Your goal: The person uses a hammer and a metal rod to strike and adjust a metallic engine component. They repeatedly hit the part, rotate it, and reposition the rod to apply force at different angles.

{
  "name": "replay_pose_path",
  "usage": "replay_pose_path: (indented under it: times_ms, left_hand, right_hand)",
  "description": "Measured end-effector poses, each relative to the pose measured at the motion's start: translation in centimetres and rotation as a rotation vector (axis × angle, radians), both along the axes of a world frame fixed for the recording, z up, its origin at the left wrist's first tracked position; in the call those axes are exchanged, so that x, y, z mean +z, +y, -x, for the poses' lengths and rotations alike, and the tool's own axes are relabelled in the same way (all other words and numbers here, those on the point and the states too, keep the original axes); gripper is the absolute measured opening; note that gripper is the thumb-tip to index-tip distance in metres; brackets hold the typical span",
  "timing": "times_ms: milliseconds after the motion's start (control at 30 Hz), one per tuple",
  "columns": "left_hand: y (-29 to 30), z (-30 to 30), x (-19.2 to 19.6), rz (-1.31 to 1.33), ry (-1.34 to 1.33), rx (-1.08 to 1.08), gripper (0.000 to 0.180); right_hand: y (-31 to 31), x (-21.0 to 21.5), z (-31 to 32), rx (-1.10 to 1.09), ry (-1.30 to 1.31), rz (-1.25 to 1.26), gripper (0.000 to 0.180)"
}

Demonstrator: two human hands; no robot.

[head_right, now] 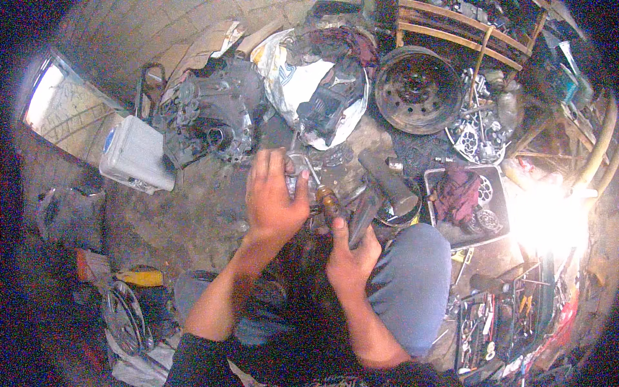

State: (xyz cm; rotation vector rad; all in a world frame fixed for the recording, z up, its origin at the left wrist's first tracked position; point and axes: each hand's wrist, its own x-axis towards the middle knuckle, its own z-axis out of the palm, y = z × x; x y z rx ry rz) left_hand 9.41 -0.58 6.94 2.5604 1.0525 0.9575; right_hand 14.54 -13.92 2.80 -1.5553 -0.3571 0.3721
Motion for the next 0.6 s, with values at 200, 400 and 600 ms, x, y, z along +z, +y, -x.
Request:
replay_pose_path:
  times_ms: [200, 400, 600]
  left_hand:
    - [0.3, -0.6, 0.2, 0.044, 0.039, 0.010, 0.030]
    - [1.4, -0.4, -1.6, 0.025, -0.116, -0.063, 0.031]
    - [1.5, -0.5, -0.7, 0.045, -0.158, -0.105, 0.025]
  right_hand:
    - [0.9, 1.2, 0.8, -0.087, 0.023, -0.081, 0.032]
    - [0.4, 1.1, 0.3, -0.040, -0.003, -0.034, 0.025]
    - [-0.2, 1.4, 0.1, -0.037, -0.067, 0.003, 0.028]
